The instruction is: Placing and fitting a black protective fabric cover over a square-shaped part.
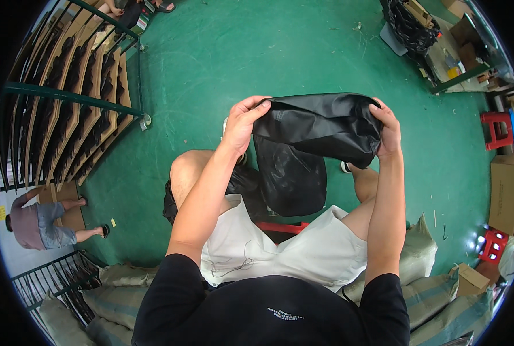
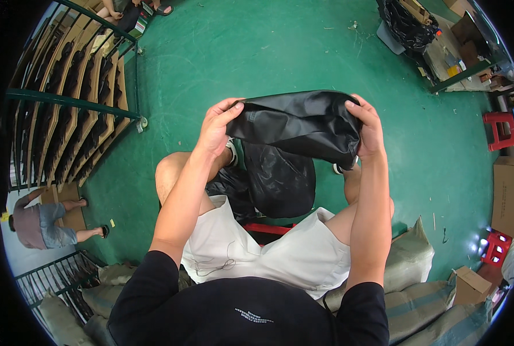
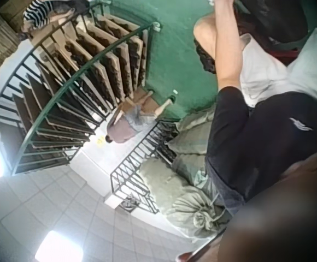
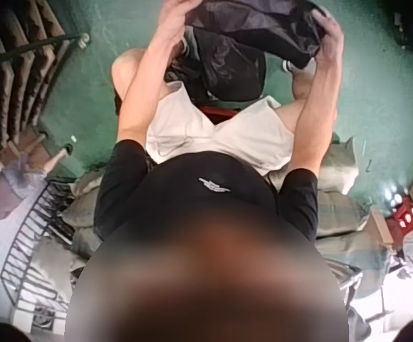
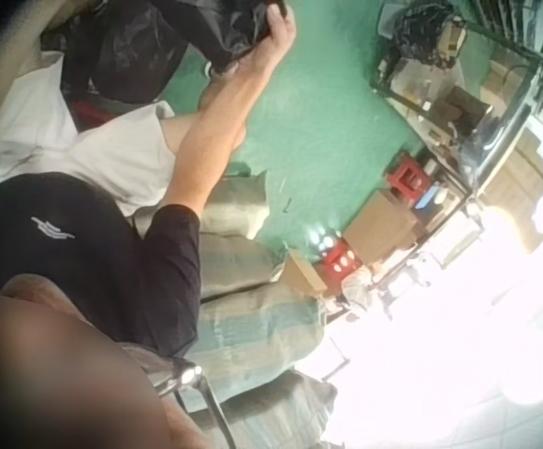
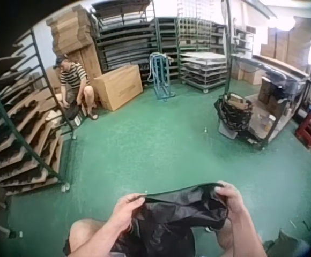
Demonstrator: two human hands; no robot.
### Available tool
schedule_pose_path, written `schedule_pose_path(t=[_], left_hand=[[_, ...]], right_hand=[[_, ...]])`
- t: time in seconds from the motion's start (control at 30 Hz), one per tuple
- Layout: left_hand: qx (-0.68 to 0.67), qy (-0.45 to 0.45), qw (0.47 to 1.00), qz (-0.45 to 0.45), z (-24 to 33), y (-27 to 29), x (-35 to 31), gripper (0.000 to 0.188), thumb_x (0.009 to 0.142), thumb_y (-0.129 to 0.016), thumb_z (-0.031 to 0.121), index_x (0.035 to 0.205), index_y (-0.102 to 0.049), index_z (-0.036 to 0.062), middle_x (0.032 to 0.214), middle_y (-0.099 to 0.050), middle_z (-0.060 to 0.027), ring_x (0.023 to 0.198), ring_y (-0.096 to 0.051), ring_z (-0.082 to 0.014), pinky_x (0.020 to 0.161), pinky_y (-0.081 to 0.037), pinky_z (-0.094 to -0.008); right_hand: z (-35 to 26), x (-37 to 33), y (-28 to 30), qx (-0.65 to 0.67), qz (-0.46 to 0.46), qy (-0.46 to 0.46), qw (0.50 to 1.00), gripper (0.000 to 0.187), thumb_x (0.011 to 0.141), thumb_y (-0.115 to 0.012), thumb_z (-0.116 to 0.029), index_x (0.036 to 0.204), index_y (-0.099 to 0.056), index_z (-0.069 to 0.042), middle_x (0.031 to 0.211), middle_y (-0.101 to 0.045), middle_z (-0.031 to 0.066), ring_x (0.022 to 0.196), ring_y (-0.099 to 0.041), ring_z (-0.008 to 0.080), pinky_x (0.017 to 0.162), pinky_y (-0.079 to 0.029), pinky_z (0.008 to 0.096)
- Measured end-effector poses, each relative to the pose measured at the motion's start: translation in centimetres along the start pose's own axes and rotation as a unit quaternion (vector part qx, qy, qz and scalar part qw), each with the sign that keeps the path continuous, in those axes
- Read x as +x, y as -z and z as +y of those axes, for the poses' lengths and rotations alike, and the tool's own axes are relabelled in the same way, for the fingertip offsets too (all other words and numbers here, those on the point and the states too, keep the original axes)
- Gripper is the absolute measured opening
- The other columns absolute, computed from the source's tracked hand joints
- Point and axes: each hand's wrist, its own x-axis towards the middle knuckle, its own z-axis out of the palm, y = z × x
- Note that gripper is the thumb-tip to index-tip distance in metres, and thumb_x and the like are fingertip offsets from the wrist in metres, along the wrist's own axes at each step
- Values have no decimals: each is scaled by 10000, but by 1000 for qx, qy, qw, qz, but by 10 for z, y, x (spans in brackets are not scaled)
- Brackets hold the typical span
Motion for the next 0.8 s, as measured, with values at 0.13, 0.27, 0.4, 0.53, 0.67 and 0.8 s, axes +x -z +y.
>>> schedule_pose_path(t=[0.13,0.27,0.4,0.53,0.67,0.8], left_hand=[[344,-217,892,199,-7,-10,-3,319,857,-740,264,1031,-660,8,892,-636,-30,820,-559,-137,787,-450,-274],[209,-42,976,41,-22,-9,-7,397,926,-644,406,893,-631,11,791,-598,-36,686,-522,-123,665,-444,-273],[-64,151,984,-75,-24,-36,-20,531,973,-473,546,976,-669,52,885,-667,-37,770,-619,-137,718,-484,-273],[-214,184,956,-76,-2,-36,-20,336,967,-533,369,1015,-654,60,976,-688,-58,877,-654,-170,821,-519,-325],[-244,94,955,-140,-20,-11,-6,259,964,-503,266,995,-629,42,965,-686,-54,863,-653,-169,828,-522,-321],[-323,146,924,-144,-6,-26,-14,284,964,-436,250,995,-611,29,963,-680,-66,870,-645,-176,827,-528,-336]], right_hand=[[11,0,-2,-98,-72,119,985,120,942,-571,-131,966,-615,-22,827,-663,35,695,-624,95,663,-532,239],[50,-13,-48,-82,2,141,987,179,989,-555,-193,968,-618,-27,852,-659,5,734,-613,78,669,-501,232],[86,-35,-65,-386,-88,102,913,261,986,-566,-245,1080,-617,-7,939,-676,73,819,-637,156,754,-493,293],[92,-51,-85,-537,-250,270,759,339,854,-665,-126,1131,-533,18,975,-543,202,899,-559,398,763,-462,431],[89,-49,-76,-492,-245,335,765,261,732,-512,63,988,-560,37,818,-505,194,724,-526,398,630,-439,417],[86,-40,-65,-393,-225,387,803,434,663,-431,108,1053,-615,59,875,-639,181,736,-633,276,667,-513,331]])
